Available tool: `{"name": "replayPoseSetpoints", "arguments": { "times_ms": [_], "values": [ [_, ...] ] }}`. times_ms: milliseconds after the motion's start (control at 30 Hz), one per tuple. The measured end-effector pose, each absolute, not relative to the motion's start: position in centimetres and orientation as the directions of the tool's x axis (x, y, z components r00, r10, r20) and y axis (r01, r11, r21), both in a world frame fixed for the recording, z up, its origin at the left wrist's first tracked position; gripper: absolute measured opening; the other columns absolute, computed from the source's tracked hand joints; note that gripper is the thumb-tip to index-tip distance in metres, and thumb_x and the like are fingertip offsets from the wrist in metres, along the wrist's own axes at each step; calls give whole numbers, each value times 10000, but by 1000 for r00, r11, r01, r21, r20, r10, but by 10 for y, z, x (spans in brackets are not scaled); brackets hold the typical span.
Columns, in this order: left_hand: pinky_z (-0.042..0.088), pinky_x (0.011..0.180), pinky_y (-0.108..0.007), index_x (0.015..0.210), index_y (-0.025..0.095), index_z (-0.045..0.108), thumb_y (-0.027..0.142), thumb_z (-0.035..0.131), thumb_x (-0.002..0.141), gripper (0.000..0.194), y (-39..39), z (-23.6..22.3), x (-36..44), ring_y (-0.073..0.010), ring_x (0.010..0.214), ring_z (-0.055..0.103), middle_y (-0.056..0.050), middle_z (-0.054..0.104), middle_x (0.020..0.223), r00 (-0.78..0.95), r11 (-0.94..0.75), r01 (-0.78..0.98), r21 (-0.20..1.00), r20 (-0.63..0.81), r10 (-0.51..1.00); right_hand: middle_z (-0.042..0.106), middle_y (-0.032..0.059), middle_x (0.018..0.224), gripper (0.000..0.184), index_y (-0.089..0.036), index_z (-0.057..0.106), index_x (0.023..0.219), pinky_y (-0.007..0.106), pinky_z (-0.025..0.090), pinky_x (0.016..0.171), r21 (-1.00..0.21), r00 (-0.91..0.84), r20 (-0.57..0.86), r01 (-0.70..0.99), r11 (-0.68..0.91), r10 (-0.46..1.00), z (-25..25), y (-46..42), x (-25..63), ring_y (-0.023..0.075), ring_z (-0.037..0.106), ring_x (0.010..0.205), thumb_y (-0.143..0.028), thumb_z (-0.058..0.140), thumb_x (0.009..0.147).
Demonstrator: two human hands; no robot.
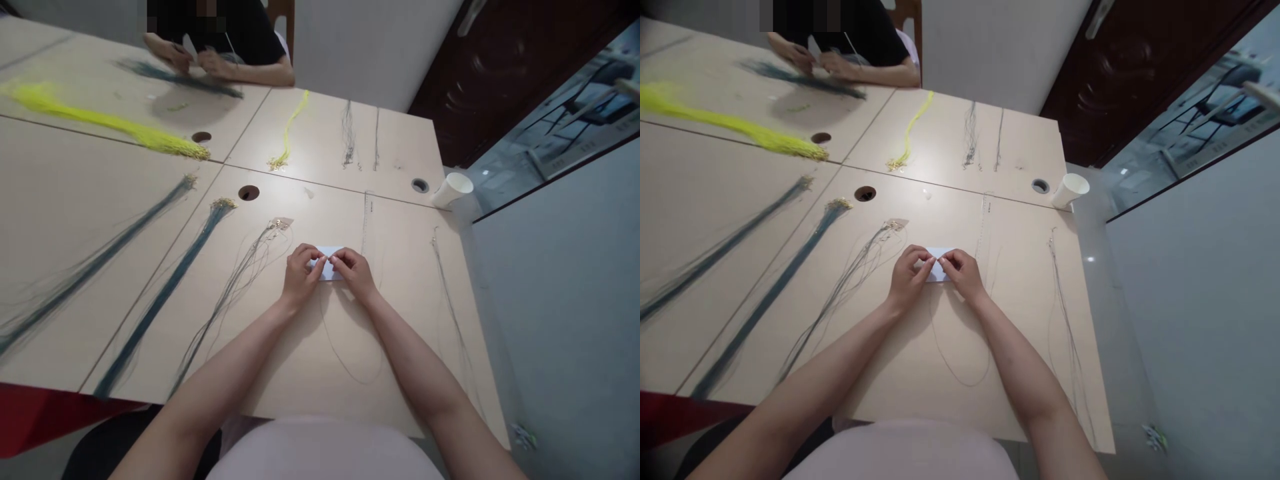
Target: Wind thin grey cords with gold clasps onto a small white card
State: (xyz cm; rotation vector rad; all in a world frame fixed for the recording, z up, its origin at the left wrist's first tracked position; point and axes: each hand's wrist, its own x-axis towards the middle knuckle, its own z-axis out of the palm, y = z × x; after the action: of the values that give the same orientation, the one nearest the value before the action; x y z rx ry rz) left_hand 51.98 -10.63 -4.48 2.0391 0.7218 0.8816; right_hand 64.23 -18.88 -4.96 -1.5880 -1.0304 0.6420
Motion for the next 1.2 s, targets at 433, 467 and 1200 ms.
{"name": "replayPoseSetpoints", "arguments": {
  "times_ms": [433, 467, 1200],
  "values": [
    [418, 759, -301, 756, 175, 578, 303, 537, 808, 144, -107, -47, 517, -152, 835, 522, -29, 564, 824, 544, -534, 164, 829, 375, 750, 569, 2, 640, 230, -154, 579, 757, 242, 426, 620, -977, 586, 140, 215, 13, 798, -32, -188, 644, 116, 534, 619, -378, 529, 777],
    [412, 786, -318, 768, 178, 581, 303, 539, 807, 138, -107, -47, 517, -160, 859, 516, -33, 570, 839, 532, -541, 176, 822, 383, 755, 577, 6, 661, 231, -158, 577, 772, 246, 433, 634, -973, 620, 173, 229, 34, 765, -23, -190, 648, 118, 543, 638, -382, 525, 782],
    [441, 618, -264, 753, 163, 450, 339, 522, 785, 193, -103, -48, 519, -127, 732, 625, -82, 662, 951, 599, 106, -153, 983, 7, 801, 546, 185, 1012, 377, -121, 448, 1141, 350, 404, 686, -122, 720, -254, 639, -760, 646, 1, -205, 653, 312, 556, 939, -174, 462, 768]
  ]
}}
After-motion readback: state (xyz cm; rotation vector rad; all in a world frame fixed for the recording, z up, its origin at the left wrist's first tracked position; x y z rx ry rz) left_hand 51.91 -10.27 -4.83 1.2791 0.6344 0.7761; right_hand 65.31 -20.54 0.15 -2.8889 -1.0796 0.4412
